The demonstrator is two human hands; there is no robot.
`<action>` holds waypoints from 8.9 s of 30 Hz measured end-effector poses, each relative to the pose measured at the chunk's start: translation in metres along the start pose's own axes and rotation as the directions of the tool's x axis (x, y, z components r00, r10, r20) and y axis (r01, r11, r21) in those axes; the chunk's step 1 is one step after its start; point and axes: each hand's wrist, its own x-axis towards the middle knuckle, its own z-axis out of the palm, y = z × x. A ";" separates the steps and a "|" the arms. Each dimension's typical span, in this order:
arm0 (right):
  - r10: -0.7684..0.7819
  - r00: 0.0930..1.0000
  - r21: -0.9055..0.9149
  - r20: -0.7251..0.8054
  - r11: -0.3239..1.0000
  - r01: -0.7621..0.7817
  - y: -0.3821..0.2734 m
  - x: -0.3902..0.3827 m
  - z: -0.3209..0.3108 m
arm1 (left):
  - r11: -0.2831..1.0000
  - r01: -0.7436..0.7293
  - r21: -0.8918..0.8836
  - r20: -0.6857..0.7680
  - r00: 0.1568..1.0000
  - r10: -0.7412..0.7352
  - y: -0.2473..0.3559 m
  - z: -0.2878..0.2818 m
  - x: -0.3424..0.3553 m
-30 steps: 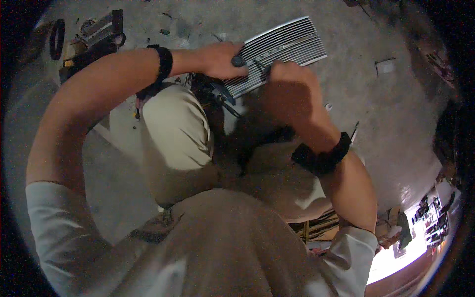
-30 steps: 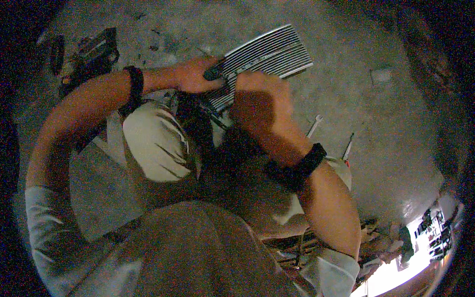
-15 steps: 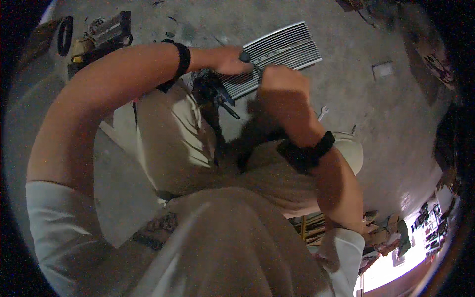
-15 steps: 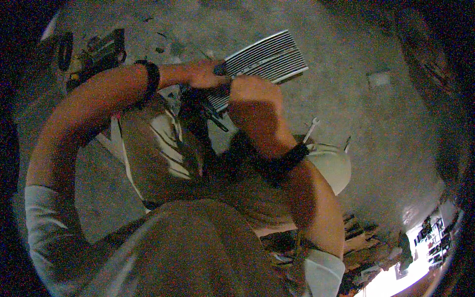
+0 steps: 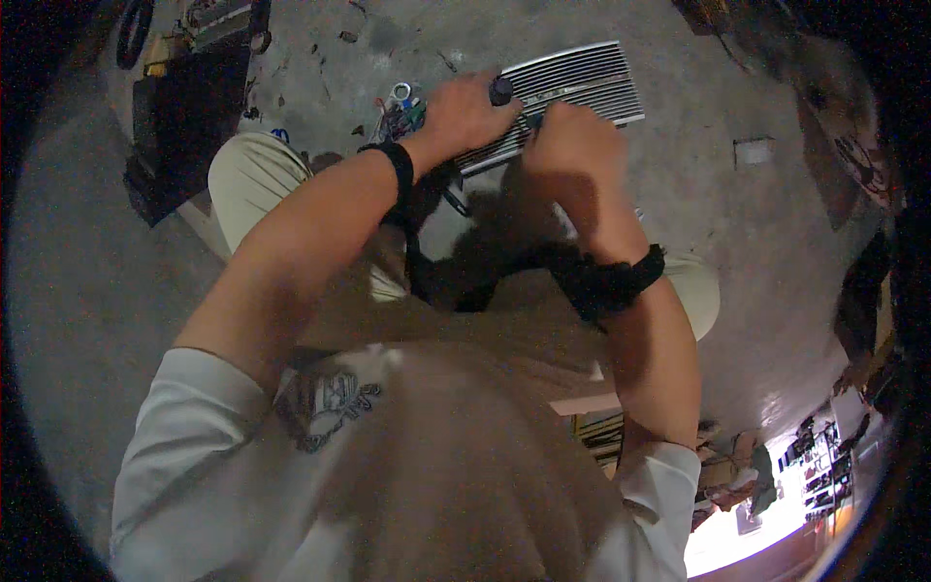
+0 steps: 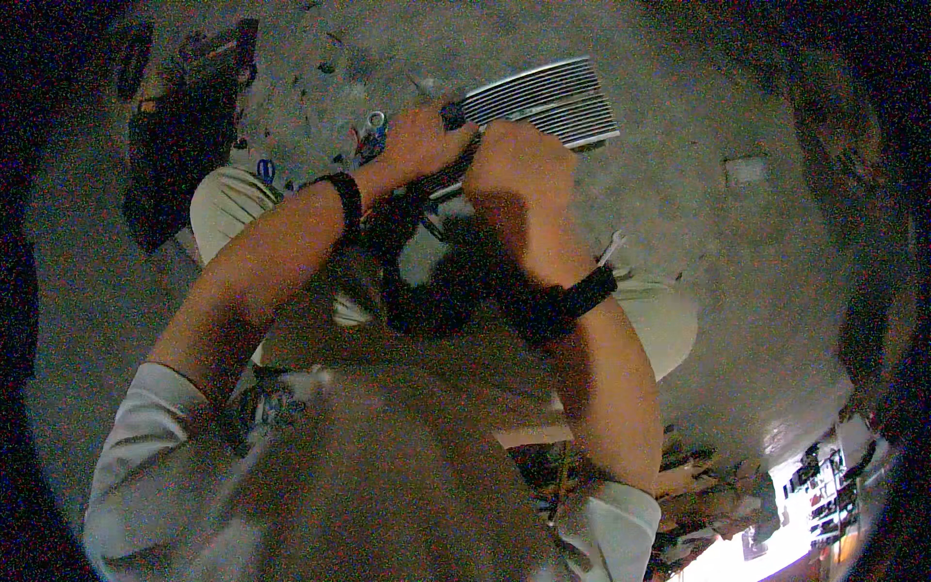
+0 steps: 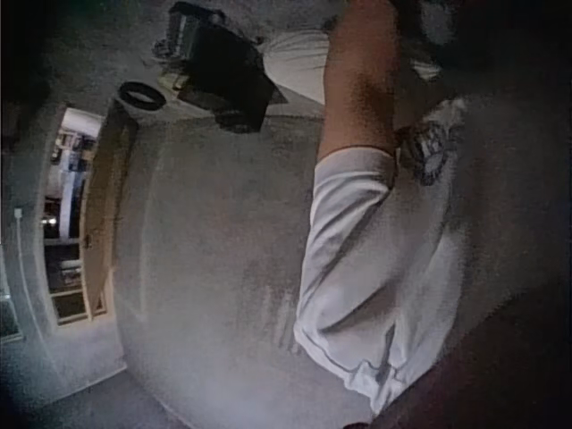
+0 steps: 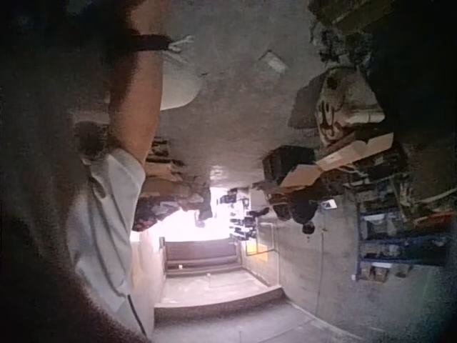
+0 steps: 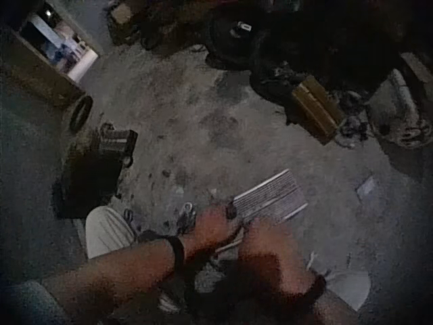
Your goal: Repairing an electronic component, likely a car amplifier, on a workshop floor.
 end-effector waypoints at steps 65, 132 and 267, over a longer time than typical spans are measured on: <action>-0.471 0.882 -0.411 0.038 0.797 0.443 0.018 -0.026 0.009 | 0.988 -0.009 -0.155 -0.286 0.958 -0.036 -0.029 0.050 0.001; -0.506 0.842 -0.258 0.186 0.802 0.538 -0.002 0.015 -0.008 | 0.956 -0.196 -0.216 -0.284 0.950 0.130 -0.041 0.040 0.003; -0.156 0.967 -0.263 0.200 0.943 0.206 0.005 0.053 0.061 | 0.976 -0.134 -0.174 -0.132 0.985 0.112 -0.071 0.095 0.016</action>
